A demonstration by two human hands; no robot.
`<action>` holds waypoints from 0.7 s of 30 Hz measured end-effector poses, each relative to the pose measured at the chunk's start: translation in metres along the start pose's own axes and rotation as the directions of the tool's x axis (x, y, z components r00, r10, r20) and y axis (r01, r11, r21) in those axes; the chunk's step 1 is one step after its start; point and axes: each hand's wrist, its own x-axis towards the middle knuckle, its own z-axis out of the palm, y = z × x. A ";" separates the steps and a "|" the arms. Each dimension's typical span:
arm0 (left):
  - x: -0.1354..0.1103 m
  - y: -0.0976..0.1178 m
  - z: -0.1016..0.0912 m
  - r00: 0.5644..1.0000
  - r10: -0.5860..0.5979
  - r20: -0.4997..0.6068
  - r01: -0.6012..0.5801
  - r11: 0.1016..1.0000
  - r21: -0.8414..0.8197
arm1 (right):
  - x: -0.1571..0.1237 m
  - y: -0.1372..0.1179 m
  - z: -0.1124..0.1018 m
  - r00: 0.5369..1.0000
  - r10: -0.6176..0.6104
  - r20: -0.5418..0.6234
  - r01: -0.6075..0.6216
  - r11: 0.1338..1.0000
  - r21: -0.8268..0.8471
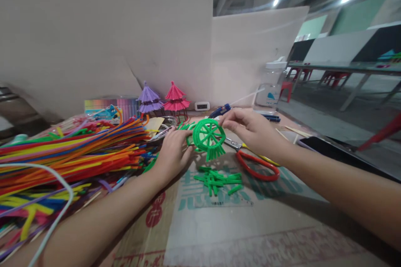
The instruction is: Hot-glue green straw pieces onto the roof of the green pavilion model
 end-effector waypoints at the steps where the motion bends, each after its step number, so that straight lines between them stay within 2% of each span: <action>1: 0.000 0.000 0.000 1.000 -0.010 0.001 0.010 1.000 -0.008 | 0.002 0.002 -0.001 0.999 0.033 0.004 -0.034 0.986 0.165; 3: 0.000 -0.001 0.000 1.000 -0.017 0.009 0.017 1.000 -0.020 | 0.004 0.005 -0.002 0.993 0.098 0.061 -0.115 0.895 0.430; 4: 0.000 -0.002 0.001 1.000 -0.017 0.013 0.017 1.000 -0.024 | 0.005 0.005 -0.002 0.986 0.132 0.100 -0.164 0.854 0.493; 6: -0.001 -0.003 0.001 1.000 -0.010 0.020 0.011 1.000 -0.029 | 0.005 0.005 -0.003 0.972 0.198 0.129 -0.236 0.849 0.472; 9: -0.002 -0.004 0.002 1.000 -0.003 0.021 0.004 1.000 -0.024 | 0.003 0.000 -0.004 0.976 0.213 0.032 -0.215 0.952 0.218; 11: -0.002 -0.004 0.001 1.000 0.000 0.020 0.000 1.000 -0.014 | 0.001 -0.003 -0.003 0.991 0.134 -0.007 -0.134 0.990 0.045; 13: -0.001 -0.004 0.001 1.000 0.005 0.014 -0.005 1.000 -0.001 | -0.001 -0.007 -0.003 0.998 0.056 0.034 -0.053 0.994 -0.092; 17: -0.001 -0.004 0.001 1.000 0.023 0.003 -0.023 1.000 0.013 | -0.007 -0.012 -0.002 0.981 -0.016 0.194 0.080 0.943 -0.324; 21: -0.002 -0.003 0.000 0.999 0.035 0.009 -0.035 0.999 0.015 | -0.013 -0.017 0.001 0.971 -0.053 0.235 0.173 0.833 -0.525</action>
